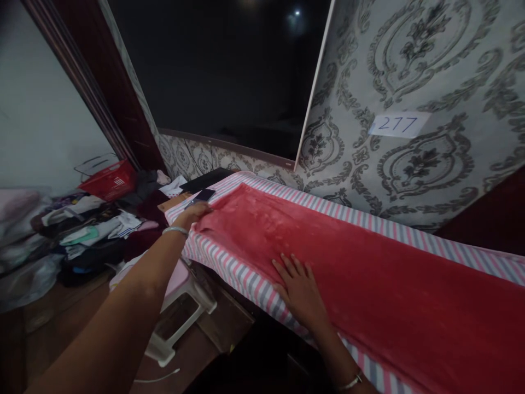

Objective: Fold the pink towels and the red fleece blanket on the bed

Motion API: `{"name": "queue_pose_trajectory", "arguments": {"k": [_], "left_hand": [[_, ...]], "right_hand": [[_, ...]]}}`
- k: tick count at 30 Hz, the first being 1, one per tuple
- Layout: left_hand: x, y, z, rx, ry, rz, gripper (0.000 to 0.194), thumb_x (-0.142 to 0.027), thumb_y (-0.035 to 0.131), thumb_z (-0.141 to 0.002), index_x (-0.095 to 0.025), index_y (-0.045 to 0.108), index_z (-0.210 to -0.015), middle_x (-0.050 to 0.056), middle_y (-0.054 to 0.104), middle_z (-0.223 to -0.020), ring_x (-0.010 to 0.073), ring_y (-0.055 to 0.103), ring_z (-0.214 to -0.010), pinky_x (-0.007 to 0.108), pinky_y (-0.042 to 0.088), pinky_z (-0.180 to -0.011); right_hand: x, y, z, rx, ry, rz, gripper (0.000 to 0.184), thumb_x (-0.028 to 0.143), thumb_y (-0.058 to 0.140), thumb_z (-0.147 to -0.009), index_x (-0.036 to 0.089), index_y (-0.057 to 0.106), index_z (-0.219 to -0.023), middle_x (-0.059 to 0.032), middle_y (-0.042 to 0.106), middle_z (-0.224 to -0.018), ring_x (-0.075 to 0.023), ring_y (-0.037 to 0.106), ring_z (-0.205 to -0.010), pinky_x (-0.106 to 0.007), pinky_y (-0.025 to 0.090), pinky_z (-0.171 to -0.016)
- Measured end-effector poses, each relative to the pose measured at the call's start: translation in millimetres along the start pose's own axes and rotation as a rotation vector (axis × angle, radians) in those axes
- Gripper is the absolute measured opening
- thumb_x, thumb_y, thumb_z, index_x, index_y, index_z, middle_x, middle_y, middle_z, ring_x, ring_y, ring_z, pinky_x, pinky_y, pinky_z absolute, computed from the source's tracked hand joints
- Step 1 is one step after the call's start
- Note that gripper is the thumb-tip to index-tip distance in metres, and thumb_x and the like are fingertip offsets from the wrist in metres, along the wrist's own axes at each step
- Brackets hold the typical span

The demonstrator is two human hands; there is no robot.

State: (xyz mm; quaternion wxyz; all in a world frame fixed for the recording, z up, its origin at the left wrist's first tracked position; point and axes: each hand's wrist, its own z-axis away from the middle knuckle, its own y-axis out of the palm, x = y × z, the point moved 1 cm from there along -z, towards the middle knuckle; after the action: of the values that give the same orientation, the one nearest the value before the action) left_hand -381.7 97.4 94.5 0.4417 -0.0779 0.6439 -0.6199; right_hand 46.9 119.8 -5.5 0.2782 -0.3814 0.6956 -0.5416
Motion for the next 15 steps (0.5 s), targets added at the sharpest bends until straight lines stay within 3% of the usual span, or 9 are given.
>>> {"name": "queue_pose_trajectory", "arguments": {"k": [7, 11, 15], "left_hand": [[-1, 6.2, -4, -0.035, -0.021, -0.178, 0.033, -0.039, 0.066, -0.096, -0.016, 0.066, -0.12, 0.01, 0.068, -0.124, 0.023, 0.067, -0.11, 0.043, 0.057, -0.094], [8, 8.1, 14, -0.111, -0.027, -0.264, 0.028, -0.034, 0.058, -0.098, -0.013, 0.072, -0.108, 0.016, 0.073, -0.12, 0.0277, 0.068, -0.116, 0.032, 0.053, -0.091], [15, 15.1, 39, -0.179, -0.046, -0.343, 0.039, -0.039, 0.049, -0.1, -0.012, 0.071, -0.115, 0.021, 0.071, -0.123, 0.033, 0.067, -0.117, 0.035, 0.053, -0.088]], "right_hand": [[-1, 1, 1, 0.01, 0.004, 0.008, 0.054, 0.046, 0.038, -0.105, 0.036, 0.042, -0.158, -0.0037, 0.04, -0.165, -0.0315, 0.036, -0.15, -0.062, 0.031, -0.118], [0, -3, -1, 0.028, 0.006, 0.013, 0.054, 0.046, 0.04, -0.104, 0.034, 0.043, -0.157, -0.0039, 0.039, -0.165, -0.0326, 0.037, -0.149, -0.062, 0.032, -0.118], [0, -4, -1, 0.024, 0.007, 0.014, 0.054, 0.046, 0.039, -0.105, 0.034, 0.044, -0.157, -0.006, 0.039, -0.165, -0.0329, 0.038, -0.148, -0.062, 0.031, -0.118]]}}
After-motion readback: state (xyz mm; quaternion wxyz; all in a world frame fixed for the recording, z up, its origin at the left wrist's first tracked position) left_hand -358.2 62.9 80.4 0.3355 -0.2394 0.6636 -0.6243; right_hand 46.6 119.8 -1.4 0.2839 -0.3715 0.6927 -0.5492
